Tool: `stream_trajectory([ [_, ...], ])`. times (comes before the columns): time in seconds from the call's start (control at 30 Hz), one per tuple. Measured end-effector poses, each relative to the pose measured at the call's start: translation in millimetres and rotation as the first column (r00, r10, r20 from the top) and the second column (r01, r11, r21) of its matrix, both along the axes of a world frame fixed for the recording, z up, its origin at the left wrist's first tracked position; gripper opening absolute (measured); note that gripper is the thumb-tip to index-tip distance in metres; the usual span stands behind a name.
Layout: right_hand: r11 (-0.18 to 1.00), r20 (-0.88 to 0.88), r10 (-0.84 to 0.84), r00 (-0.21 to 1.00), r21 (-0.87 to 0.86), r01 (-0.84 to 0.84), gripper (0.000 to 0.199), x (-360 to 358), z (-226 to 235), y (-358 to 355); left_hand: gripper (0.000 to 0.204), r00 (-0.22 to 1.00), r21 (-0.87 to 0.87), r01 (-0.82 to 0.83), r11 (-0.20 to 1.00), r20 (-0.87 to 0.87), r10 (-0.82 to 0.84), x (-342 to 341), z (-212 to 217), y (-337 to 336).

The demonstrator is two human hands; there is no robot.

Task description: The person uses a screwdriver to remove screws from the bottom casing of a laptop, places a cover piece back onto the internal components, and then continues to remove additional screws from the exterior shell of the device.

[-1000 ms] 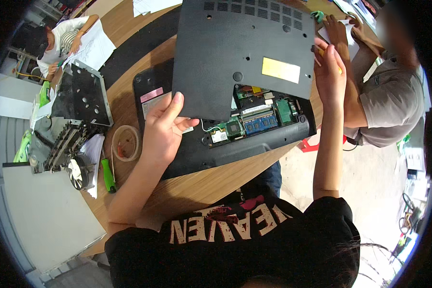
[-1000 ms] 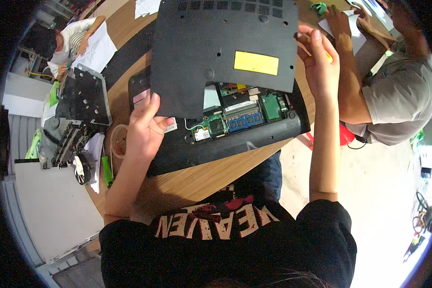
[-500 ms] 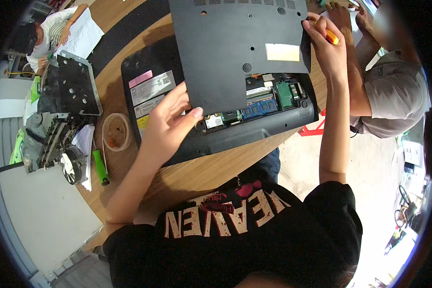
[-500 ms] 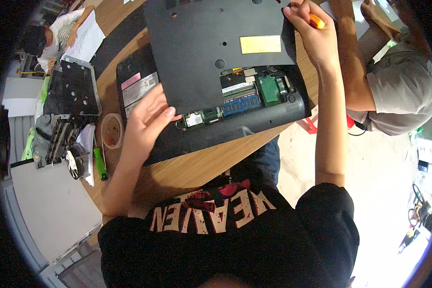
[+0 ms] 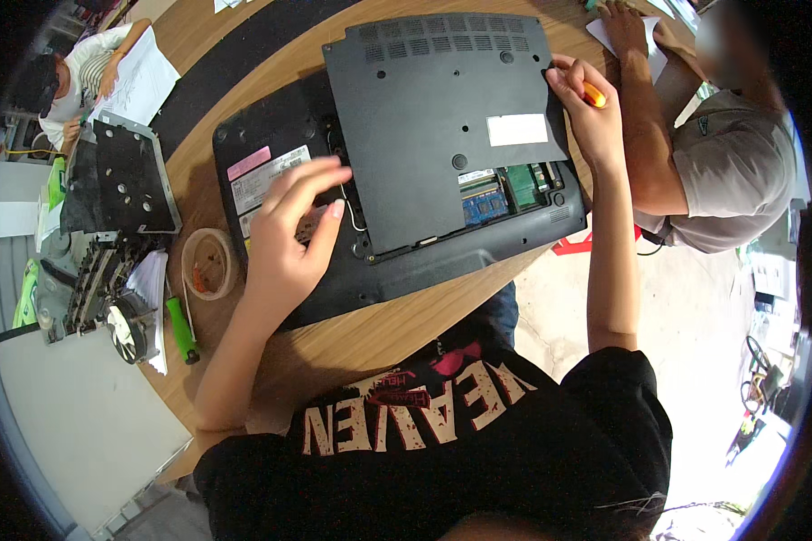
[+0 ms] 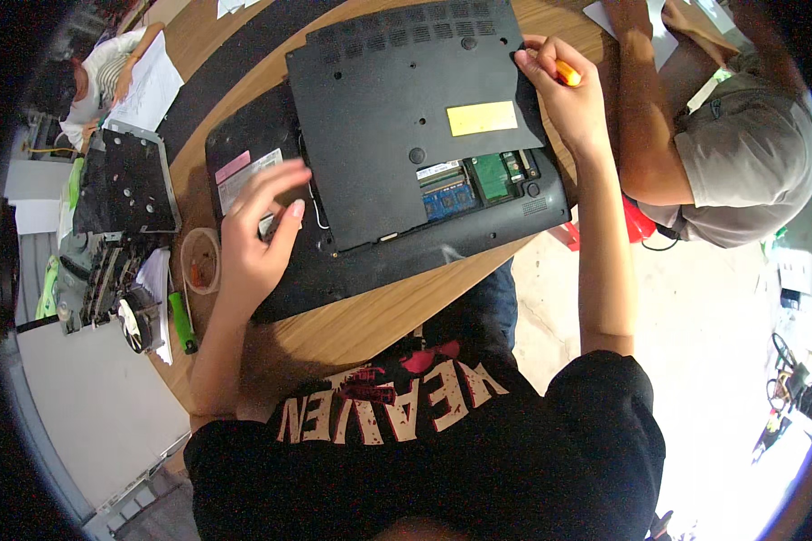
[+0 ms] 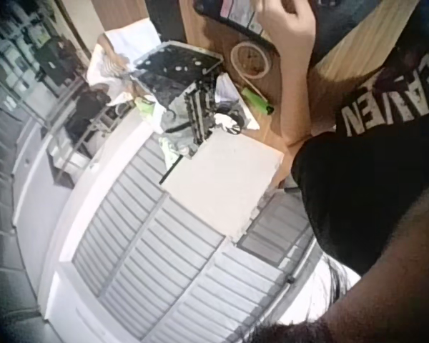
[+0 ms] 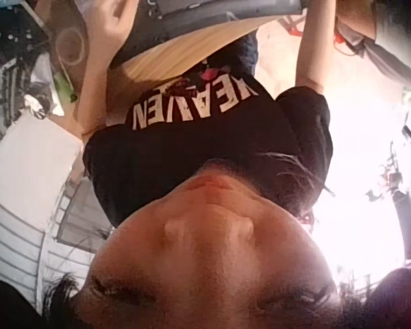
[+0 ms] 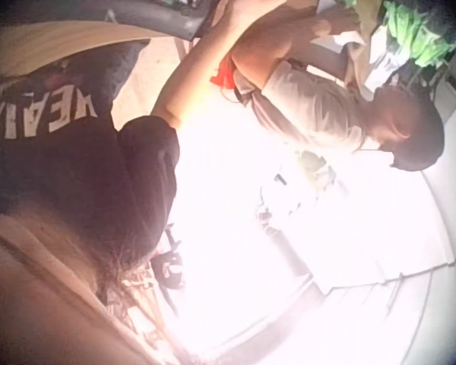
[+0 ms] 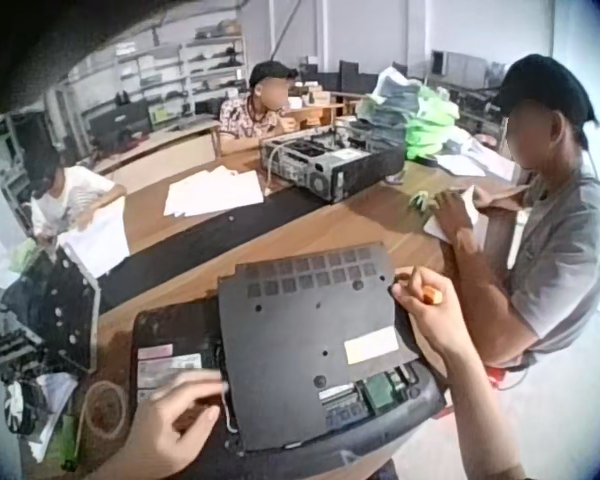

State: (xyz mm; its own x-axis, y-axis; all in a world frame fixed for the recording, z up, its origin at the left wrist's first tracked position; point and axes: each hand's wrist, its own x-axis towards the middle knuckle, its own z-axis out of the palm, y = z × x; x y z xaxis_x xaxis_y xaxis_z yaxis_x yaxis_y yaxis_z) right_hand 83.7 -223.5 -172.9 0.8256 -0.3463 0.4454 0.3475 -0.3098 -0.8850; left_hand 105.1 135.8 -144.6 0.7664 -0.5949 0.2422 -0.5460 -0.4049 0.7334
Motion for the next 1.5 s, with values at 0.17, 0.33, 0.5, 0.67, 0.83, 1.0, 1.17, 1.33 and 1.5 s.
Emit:
stream_trajectory([
  [0.17, 0.833, -0.014, -0.274, 0.962, -0.503, 0.23, 0.032, 1.7, -1.1, 9.7, 0.041, 0.938, 0.164, 0.027, 0.986, 0.336, -0.082, 12.9, -16.8, -11.7],
  [0.33, 0.833, 0.086, -0.269, 0.959, -0.479, 0.277, 0.031, 15.7, -4.5, -9.4, 0.043, 0.948, 0.191, 0.05, 0.98, 0.299, -0.107, 10.6, -19.7, -17.1],
  [0.5, 0.962, -0.048, -0.143, 0.989, -0.242, 0.127, 0.018, 44.8, -2.4, -18.6, 0.049, 0.98, 0.073, 0.122, 0.99, 0.149, -0.131, 5.6, -5.5, -24.4],
  [0.67, 0.996, 0.339, -0.081, 0.937, 0.057, 0.065, 0.028, 27.3, 91.2, 31.8, 0.055, 0.992, -0.562, -0.075, 0.824, -0.127, 0.004, 13.6, 24.8, -25.4],
  [0.83, 0.992, 0.654, 0.058, 0.754, -0.121, 0.028, 0.026, 28.4, 173.3, 27.3, 0.086, 0.401, -0.877, -0.048, 0.477, -0.455, -0.795, 37.9, 67.8, -20.9],
  [1.0, 0.635, 0.223, 0.539, 0.812, -0.741, -0.218, 0.009, 34.4, 226.8, 64.7, 0.101, 0.328, -0.866, 0.113, 0.486, -0.43, -0.841, 34.1, 85.0, -58.2],
  [1.17, 0.583, 0.438, 0.52, 0.733, -0.81, 0.071, 0.02, 61.9, 182.3, 138.2, 0.026, 0.809, -0.498, -0.108, 0.86, -0.547, -0.215, 9.3, 77.6, -68.4],
  [1.33, 0.632, 0.551, 0.052, 0.833, -0.664, 0.4, 0.014, -29.7, 174.9, 80.8, 0.033, 0.598, -0.659, -0.481, 0.579, -0.729, -0.333, -3.6, 44.4, -51.4],
  [1.5, 0.918, 0.353, -0.285, 0.891, -0.165, 0.36, 0.014, -98.4, 89.7, 65.7, 0.035, 0.601, -0.693, -0.494, 0.524, -0.708, -0.371, -41.3, 16.9, -25.0],
])
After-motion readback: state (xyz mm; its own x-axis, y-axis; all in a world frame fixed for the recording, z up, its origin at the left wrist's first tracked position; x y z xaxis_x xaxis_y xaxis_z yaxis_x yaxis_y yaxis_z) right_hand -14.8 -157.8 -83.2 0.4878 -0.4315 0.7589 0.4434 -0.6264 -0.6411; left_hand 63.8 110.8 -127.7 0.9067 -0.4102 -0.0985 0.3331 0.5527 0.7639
